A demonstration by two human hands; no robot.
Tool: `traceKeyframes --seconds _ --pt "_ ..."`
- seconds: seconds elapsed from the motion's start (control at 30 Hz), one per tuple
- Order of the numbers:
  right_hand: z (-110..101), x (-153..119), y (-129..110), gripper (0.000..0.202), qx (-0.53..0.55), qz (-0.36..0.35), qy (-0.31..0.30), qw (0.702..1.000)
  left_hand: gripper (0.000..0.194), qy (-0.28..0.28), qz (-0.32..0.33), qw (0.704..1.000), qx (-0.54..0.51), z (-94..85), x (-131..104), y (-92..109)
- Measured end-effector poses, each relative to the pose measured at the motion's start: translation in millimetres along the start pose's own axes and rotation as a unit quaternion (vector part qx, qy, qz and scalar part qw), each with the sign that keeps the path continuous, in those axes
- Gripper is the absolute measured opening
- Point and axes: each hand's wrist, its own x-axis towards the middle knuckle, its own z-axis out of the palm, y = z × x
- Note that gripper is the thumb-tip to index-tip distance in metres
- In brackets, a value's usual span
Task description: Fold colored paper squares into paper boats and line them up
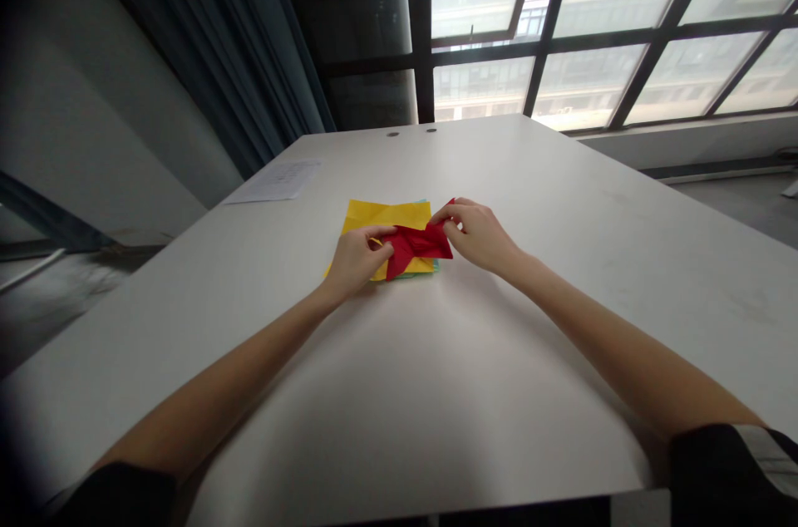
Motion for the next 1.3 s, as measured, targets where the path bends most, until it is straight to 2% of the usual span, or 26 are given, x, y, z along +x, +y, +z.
traceKeyframes --seconds 0.07,0.13,0.2,0.33,0.53,0.67,0.93,1.07,1.17,1.3 --pt "2.8 -1.2 1.2 0.032 -0.005 0.011 -0.013 1.000 0.037 0.003 -0.009 1.000 -0.006 -0.4 -0.3 1.9" --pt "5.5 -2.3 4.5 0.049 0.000 0.015 -0.040 0.999 0.038 0.000 -0.017 1.000 -0.017 -0.9 -0.5 3.4" --pt "7.0 -2.8 8.6 0.058 0.009 0.009 -0.067 0.998 0.037 -0.007 -0.020 0.999 -0.026 -1.8 -0.4 3.7" --pt "6.1 -1.8 14.9 0.059 0.045 0.013 -0.101 0.994 0.033 -0.010 -0.005 1.000 -0.010 -4.3 0.6 0.6" --pt "3.3 0.1 17.2 0.060 0.152 0.057 -0.108 0.981 0.031 0.005 0.029 0.994 0.108 -6.2 -0.6 -3.9" --pt "2.8 -0.2 13.8 0.060 0.169 0.058 -0.112 0.978 0.023 0.034 0.028 0.986 0.160 -5.4 -1.8 -3.0" --pt "1.3 2.1 17.9 0.057 0.176 0.112 -0.103 0.973 0.012 0.078 0.093 0.978 0.172 -7.4 -1.0 -3.4" --pt "-1.3 1.9 19.6 0.046 0.132 0.078 -0.097 0.983 0.013 0.063 0.116 0.975 0.178 -7.4 -0.5 -1.5" --pt "-1.7 -0.1 16.1 0.030 0.047 0.043 -0.080 0.995 0.015 0.033 0.098 0.981 0.164 -6.8 0.8 0.1" --pt "1.2 -2.2 11.9 0.023 -0.036 -0.009 -0.046 0.998 0.014 0.015 0.075 0.990 0.116 -5.6 2.7 0.8"
